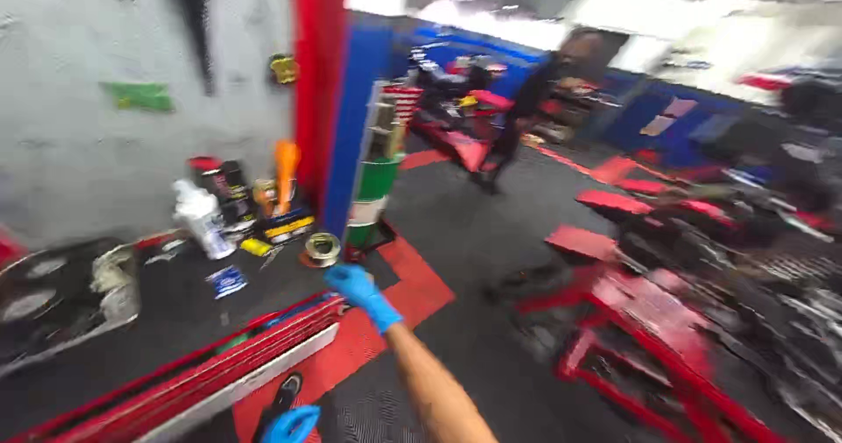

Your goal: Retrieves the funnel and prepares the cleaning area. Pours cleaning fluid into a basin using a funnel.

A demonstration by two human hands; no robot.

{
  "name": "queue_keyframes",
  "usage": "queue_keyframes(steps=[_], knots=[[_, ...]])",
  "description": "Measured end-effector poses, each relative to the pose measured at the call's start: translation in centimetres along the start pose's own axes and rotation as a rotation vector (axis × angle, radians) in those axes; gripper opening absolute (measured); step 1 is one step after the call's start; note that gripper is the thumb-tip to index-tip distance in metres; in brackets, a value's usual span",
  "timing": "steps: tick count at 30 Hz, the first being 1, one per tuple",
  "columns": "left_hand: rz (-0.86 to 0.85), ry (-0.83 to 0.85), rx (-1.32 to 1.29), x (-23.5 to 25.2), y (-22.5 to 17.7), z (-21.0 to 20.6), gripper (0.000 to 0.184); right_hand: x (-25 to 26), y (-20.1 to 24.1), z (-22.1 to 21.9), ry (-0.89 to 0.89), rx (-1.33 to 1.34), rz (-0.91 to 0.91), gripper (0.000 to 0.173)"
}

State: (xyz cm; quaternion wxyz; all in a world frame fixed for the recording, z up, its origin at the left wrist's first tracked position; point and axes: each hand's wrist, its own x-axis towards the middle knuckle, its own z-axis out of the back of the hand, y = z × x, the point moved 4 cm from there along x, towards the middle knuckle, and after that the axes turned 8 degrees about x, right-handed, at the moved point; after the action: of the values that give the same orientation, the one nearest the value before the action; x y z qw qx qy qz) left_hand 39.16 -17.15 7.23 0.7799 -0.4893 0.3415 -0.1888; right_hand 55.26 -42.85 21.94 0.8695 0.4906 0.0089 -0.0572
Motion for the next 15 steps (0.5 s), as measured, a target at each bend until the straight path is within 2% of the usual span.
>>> queue_keyframes(steps=[3, 7, 9, 12, 15], knots=[[-0.043, 0.068, 0.021, 7.2, -1.6, 5.1, 0.036, 11.3, 5.5, 4.2, -0.094, 0.091, 0.086, 0.030], [-0.144, 0.200, 0.030, 12.0, -5.2, 10.3, 0.038, 25.1, 9.4, 6.0, -0.147, 0.032, 0.074, 0.038], [-0.192, 0.169, 0.000, 13.9, -6.4, 13.7, 0.037, 31.9, 11.7, 5.7, -0.139, -0.054, 0.083, 0.048], [-0.204, 0.056, -0.039, 15.4, -5.9, 17.8, 0.037, 39.9, 13.3, 4.8, -0.145, -0.276, 0.080, 0.060], [-0.127, -0.065, -0.070, 16.1, -4.4, 21.5, 0.037, 45.7, 13.4, 4.5, -0.135, -0.358, 0.018, 0.062]])
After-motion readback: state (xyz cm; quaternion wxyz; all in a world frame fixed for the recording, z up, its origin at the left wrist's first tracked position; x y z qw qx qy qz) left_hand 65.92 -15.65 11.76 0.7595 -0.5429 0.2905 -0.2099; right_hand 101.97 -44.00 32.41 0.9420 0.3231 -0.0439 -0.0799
